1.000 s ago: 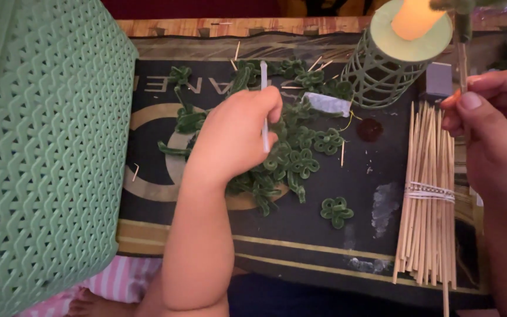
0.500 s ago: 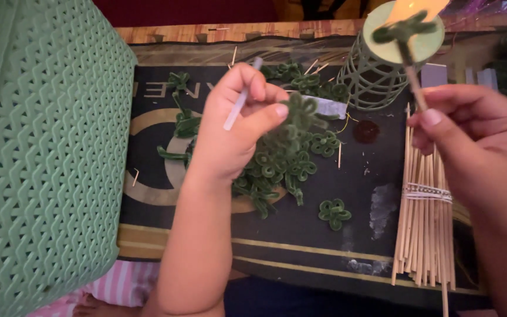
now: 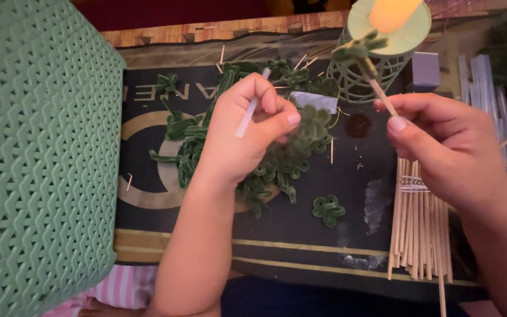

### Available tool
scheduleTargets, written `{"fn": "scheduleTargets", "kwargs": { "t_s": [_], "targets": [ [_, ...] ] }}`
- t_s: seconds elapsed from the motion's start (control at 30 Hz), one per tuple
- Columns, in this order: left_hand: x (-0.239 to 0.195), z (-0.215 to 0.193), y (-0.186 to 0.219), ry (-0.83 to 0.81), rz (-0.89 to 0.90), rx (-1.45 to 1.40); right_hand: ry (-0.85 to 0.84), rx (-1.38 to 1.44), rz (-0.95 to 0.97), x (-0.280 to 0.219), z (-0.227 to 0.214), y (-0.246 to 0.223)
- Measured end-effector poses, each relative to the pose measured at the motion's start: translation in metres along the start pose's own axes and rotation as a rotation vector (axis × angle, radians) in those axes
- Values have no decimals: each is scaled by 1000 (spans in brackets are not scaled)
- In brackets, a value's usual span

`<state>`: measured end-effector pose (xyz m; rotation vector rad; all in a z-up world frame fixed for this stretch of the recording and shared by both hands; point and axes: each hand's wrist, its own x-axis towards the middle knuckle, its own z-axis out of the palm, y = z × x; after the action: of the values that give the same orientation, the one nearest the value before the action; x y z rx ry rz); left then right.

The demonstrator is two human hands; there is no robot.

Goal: Assembling artificial leaves by bonding them to wooden sticks using a glue stick melted over a candle flame.

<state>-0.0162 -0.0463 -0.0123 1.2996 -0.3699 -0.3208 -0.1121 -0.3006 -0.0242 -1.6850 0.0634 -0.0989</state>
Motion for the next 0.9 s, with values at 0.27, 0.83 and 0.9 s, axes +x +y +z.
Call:
{"fn": "scheduleTargets", "kwargs": {
  "t_s": [0.27,0.83,0.9],
  "targets": [
    [-4,16,-13,-180,-141,-682,17,-69,30,0,5,-2],
    [-4,37,-16,-37,0,-566,-39,-132,-12,-1,16,-8],
    [-5,39,-17,10,8,-464,-40,-169,-52,-1,17,-9]
  ]
}}
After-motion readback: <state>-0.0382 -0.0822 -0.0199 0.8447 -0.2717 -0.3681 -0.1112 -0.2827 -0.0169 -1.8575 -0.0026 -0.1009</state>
